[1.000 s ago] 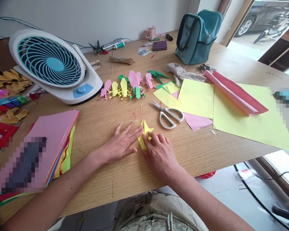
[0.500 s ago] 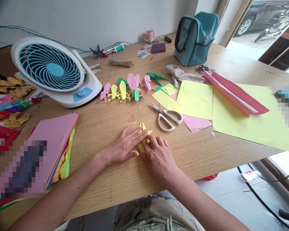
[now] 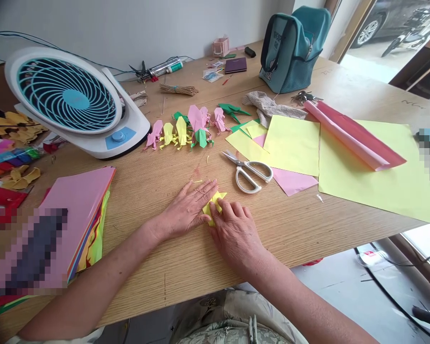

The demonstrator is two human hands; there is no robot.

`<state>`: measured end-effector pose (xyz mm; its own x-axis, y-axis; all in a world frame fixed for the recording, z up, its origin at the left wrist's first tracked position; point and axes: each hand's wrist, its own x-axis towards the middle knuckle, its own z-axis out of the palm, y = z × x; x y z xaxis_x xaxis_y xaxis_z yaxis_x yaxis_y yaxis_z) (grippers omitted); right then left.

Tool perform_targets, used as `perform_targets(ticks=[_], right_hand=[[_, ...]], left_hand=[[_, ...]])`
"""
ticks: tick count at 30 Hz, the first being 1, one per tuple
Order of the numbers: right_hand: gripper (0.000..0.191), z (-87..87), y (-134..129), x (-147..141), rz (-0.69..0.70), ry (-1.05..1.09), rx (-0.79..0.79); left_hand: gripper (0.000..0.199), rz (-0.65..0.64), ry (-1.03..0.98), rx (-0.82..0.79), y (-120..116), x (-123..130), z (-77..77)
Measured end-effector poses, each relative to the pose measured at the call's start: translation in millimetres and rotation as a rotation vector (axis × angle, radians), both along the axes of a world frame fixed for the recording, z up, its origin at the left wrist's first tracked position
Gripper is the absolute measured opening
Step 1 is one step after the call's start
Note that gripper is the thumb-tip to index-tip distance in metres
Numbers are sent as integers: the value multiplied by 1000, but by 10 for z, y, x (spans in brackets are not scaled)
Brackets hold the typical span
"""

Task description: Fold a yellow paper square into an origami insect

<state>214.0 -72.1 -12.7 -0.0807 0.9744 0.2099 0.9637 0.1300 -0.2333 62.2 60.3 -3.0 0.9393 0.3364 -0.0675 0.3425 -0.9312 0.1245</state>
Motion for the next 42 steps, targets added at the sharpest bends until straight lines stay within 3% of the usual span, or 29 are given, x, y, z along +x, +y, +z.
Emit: perform_targets(ticks=[5,12,17,20,24,30,33,35,39,42], right_hand=[[36,53,-1,-9,3,-6,-32],[42,52,3,-16,0,3,-14],[43,-3,-8,25,21,156,21],[38,-27,4,74,-8,355,79],[29,-38,90,129,-104,498,132],[13,1,224,114,-181,422,21],[8,44,244,130,-164,448,-1],[5,84,274,170,-133,550,-13],[10,153,431,268,-32,816,-108],[18,157,591,294,45,1028,-188]], left_hand=[[72,126,5,-21,-18,83,-10],[63,305,-10,0,-13,215,-21],[55,408,-279,85,-37,140,-3],[34,490,-383,42,-36,59,3],[19,477,-420,-94,-32,26,-28],[9,388,-486,-189,-115,76,-61],[6,380,-590,-331,-137,75,-58],[4,437,-679,-517,-127,71,-64],[23,536,-883,-969,-89,85,-76],[30,564,-1033,-1155,-88,96,-58]])
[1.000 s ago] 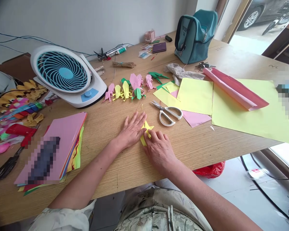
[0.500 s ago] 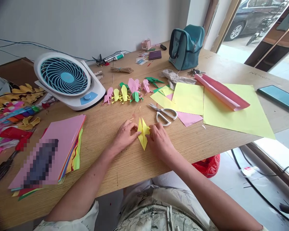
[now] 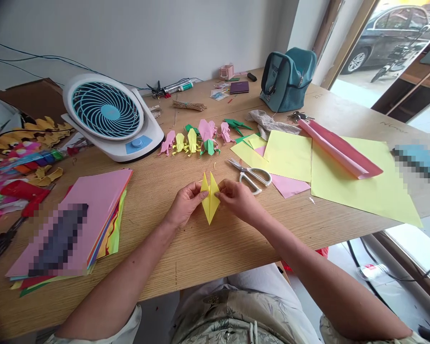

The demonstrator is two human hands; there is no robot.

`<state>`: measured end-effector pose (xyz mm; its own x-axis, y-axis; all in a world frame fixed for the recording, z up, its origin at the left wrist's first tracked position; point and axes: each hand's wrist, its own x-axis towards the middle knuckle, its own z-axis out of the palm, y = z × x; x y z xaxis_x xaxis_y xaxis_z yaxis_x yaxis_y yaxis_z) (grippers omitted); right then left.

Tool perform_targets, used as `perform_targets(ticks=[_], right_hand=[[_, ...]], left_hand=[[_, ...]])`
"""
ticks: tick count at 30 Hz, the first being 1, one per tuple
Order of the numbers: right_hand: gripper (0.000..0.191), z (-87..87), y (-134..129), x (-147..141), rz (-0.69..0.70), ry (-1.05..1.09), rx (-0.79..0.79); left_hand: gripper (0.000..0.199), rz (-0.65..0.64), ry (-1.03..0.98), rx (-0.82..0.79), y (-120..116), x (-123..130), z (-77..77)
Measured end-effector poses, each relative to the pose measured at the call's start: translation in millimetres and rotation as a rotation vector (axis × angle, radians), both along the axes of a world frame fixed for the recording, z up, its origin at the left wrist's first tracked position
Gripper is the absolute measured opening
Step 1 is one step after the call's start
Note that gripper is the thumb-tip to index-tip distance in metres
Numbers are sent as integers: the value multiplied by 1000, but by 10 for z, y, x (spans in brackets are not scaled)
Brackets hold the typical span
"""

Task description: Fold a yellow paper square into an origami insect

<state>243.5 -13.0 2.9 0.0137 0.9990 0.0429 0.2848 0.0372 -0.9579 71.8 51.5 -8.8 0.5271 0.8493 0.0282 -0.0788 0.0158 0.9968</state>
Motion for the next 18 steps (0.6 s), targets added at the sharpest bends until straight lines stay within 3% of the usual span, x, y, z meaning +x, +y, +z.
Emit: perform_targets(ticks=[5,7,12,18], right_hand=[[37,-55,123,-39,-2,229,-26],[39,-57,107,-50,-6,245,-18],[33,5,17,-54,17,123,22],[29,38,-42,-79,26,-115,131]], left_hand=[[49,72,-87,-164,-18,-31,63],[47,54,-67,-200,-18,-45,88],[33,27,9,-214,-16,-49,128],[32,9,71,-158,-19,-49,105]])
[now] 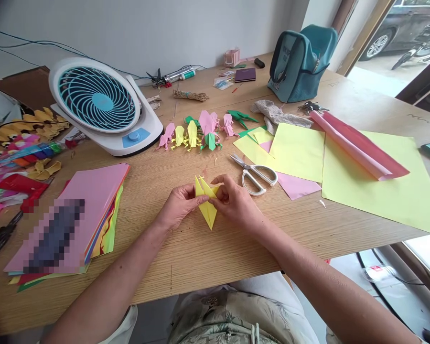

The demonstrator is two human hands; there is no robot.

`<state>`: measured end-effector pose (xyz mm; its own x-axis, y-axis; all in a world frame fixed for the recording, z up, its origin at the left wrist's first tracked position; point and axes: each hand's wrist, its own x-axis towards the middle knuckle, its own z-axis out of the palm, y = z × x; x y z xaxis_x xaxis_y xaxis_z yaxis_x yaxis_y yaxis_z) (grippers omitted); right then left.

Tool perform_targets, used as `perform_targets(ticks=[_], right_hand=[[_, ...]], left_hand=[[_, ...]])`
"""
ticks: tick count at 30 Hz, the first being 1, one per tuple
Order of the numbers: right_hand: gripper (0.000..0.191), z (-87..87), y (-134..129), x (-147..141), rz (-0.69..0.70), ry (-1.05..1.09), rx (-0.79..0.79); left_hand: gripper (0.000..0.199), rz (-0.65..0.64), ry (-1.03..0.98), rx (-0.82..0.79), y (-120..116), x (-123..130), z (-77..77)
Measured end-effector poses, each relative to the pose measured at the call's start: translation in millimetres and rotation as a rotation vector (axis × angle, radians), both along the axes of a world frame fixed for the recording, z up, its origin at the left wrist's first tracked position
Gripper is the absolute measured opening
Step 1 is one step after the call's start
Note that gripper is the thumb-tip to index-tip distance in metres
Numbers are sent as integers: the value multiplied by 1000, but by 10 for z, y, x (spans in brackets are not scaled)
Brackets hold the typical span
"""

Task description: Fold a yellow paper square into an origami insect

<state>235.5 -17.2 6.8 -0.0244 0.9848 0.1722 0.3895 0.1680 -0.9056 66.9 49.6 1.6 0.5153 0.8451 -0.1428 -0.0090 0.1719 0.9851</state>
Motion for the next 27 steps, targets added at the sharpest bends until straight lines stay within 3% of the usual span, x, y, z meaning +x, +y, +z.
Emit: perform_targets(ticks=[8,16,23,27], right_hand=[[26,38,-28,-13,-9,-35,69],[32,-72,40,33,101,287,-97],[44,38,35,24,99,355,-191],[41,35,49,17,100,444,-215]], left_hand=[[33,-8,-36,-5,-16,-25,47],[32,-17,-92,-82,-37,-22,115],[32,-48,-93,-93,-27,-29,130],[35,-78,-89,-104,-35,-29,138]])
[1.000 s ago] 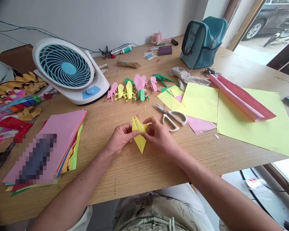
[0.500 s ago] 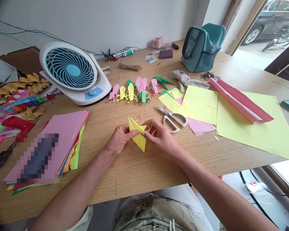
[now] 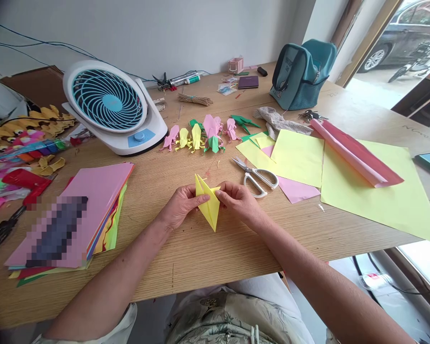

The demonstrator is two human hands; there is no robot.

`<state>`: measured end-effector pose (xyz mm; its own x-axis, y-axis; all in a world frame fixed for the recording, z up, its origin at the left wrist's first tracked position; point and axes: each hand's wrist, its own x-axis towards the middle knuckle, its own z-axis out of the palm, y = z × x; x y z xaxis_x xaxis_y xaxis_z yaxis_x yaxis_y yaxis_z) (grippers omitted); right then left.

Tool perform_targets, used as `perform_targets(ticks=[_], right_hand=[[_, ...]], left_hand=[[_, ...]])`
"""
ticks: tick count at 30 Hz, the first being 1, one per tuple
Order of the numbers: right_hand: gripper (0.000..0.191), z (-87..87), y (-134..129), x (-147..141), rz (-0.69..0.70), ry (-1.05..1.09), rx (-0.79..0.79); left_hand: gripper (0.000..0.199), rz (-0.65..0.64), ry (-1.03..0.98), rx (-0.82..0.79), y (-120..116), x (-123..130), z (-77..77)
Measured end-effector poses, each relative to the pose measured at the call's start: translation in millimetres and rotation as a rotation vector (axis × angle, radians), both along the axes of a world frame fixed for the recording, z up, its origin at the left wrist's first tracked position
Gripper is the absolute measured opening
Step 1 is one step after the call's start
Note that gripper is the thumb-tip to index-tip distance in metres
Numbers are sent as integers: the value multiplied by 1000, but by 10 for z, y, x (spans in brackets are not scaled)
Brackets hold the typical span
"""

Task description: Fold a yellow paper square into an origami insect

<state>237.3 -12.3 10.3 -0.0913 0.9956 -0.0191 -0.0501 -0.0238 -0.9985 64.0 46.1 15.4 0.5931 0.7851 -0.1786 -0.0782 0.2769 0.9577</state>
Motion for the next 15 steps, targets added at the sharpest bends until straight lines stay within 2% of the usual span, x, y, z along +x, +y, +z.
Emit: perform_targets(ticks=[6,10,15], right_hand=[[41,-28,12,-5,-37,69,65],[37,-11,-3,-5,-62,48,135],[36,4,-3,-12,-100,33,202]], left_hand=[[40,-28,38,5,1,-6,-26],[43,-74,44,-94,-12,-5,-50],[44,-99,-50,-194,-34,3,-66]])
